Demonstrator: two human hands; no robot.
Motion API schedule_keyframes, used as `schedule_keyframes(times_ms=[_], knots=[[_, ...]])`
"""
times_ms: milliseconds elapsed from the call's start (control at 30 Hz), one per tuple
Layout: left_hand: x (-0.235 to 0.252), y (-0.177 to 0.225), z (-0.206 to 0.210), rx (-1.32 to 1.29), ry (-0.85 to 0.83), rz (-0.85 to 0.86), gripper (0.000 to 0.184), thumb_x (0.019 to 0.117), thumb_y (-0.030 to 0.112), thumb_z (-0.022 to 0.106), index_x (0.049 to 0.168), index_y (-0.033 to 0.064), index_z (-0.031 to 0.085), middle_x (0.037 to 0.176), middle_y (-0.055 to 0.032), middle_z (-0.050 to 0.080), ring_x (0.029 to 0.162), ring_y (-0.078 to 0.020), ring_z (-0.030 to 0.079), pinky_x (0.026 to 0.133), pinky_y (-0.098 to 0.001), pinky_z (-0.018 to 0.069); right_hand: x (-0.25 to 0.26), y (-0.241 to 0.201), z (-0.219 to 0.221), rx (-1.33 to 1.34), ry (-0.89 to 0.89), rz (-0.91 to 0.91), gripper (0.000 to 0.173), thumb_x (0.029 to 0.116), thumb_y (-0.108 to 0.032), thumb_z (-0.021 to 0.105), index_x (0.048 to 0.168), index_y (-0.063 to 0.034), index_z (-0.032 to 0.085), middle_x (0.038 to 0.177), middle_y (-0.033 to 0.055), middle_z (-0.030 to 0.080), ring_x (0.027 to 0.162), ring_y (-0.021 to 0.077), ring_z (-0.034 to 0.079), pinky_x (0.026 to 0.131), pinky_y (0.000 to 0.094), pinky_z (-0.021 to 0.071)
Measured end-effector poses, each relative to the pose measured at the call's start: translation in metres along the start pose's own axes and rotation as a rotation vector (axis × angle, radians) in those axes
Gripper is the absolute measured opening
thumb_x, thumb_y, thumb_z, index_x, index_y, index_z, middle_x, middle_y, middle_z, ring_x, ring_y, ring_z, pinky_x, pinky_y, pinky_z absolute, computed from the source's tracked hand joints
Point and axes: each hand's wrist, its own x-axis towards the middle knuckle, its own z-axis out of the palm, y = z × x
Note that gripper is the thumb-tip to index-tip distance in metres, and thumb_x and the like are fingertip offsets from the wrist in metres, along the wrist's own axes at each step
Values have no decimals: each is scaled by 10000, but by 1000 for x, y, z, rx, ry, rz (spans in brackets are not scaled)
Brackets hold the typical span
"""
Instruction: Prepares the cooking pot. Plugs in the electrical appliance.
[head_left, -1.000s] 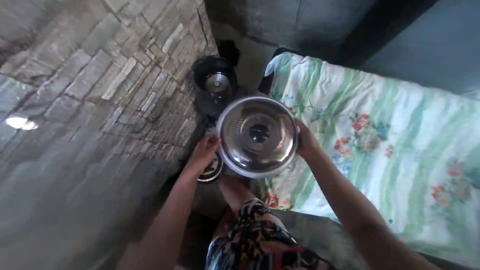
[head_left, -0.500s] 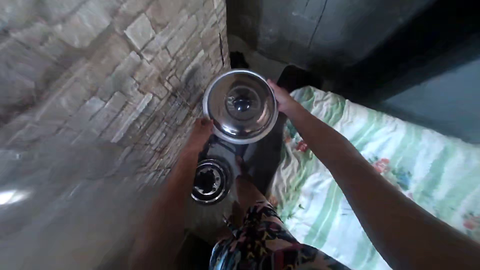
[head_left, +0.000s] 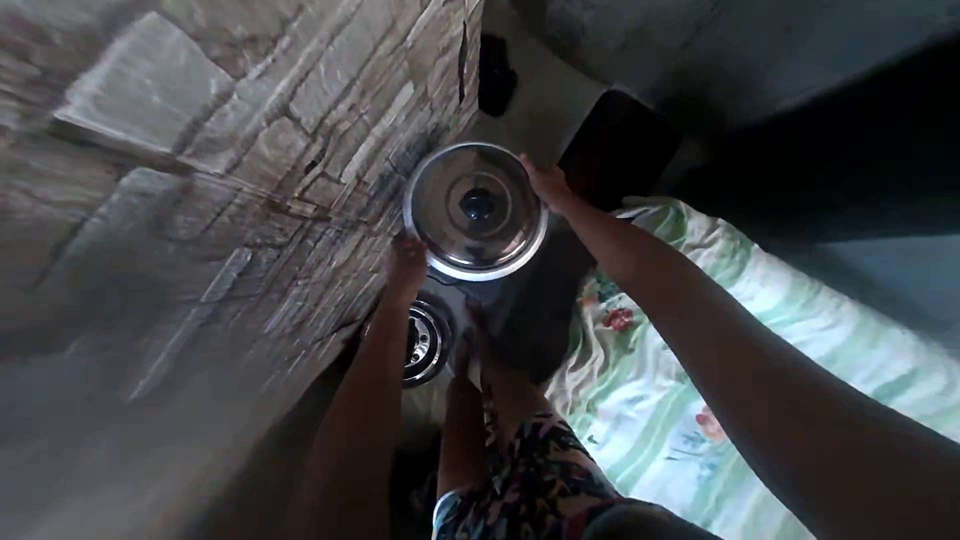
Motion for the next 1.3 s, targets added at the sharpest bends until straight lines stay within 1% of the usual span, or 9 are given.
schedule_keyframes(times_ms=[367,467,567,633,800,867,967,1133,1300], knots=[[36,-17,3,-44,-61,-86,452,1087,204,476,1496,31,392,1344,-261,578,1130,-339,652,942,-479,539,45,17,13,-446,-94,-150,690,1106,-512,292,1216,57,666,1230,309,654,1188,464,625,1024,637,456],[18,-42,17,-344,-36,-171,505,1106,257,420,1565,80,307,1511,-226,443,1289,-345,535,1005,-494,486,55,20,10,-496,-147,-83,757,1084,-591,238,1290,12,646,1287,297,638,1238,478,592,1020,694,428],[2,-54,57,-662,-40,-399,550,1121,373,326,1578,73,273,1581,-209,346,1399,-340,423,1096,-524,405,86,1,21,-311,-153,-122,746,1093,-573,222,1457,10,512,1455,285,536,1371,443,504,1117,651,373],[3,-68,88,-818,-68,-480,561,1119,408,296,1552,51,300,1522,-194,417,1312,-291,498,1049,-459,440,105,-17,37,-133,-266,-91,721,1089,-577,254,1557,-49,400,1582,213,422,1464,353,412,1192,577,324],[14,-72,135,-1115,34,-458,492,1129,259,320,1585,111,205,1507,-196,420,1266,-295,545,1021,-437,489,141,-41,53,57,-418,94,588,1064,-570,394,1440,-140,529,1312,72,638,1147,178,634,950,400,538],[11,-67,132,-1061,78,-415,450,1124,207,342,1546,66,271,1428,-207,470,1204,-281,566,991,-425,502,137,-34,51,142,-406,131,547,1065,-545,420,1420,-150,546,1261,56,665,1098,162,658,916,377,559],[12,-72,110,-913,140,-343,326,1122,199,346,1334,-12,476,1092,-134,564,899,-180,590,812,-332,532,117,-14,47,259,-324,181,553,1063,-548,421,1435,-156,538,1274,61,666,1122,181,662,935,398,565],[20,-83,74,-789,128,-303,307,1110,155,376,1337,-9,502,1152,-139,563,980,-179,568,871,-325,507,82,38,53,589,-276,182,525,1091,-519,338,1424,-154,515,1200,65,688,1068,181,684,898,415,589],[27,-106,78,-962,154,-314,358,1119,175,350,1409,-12,444,1190,-148,567,996,-181,611,886,-324,535,92,38,52,454,-284,161,552,1094,-535,298,1424,-153,521,1210,71,682,1068,193,676,904,430,577]])
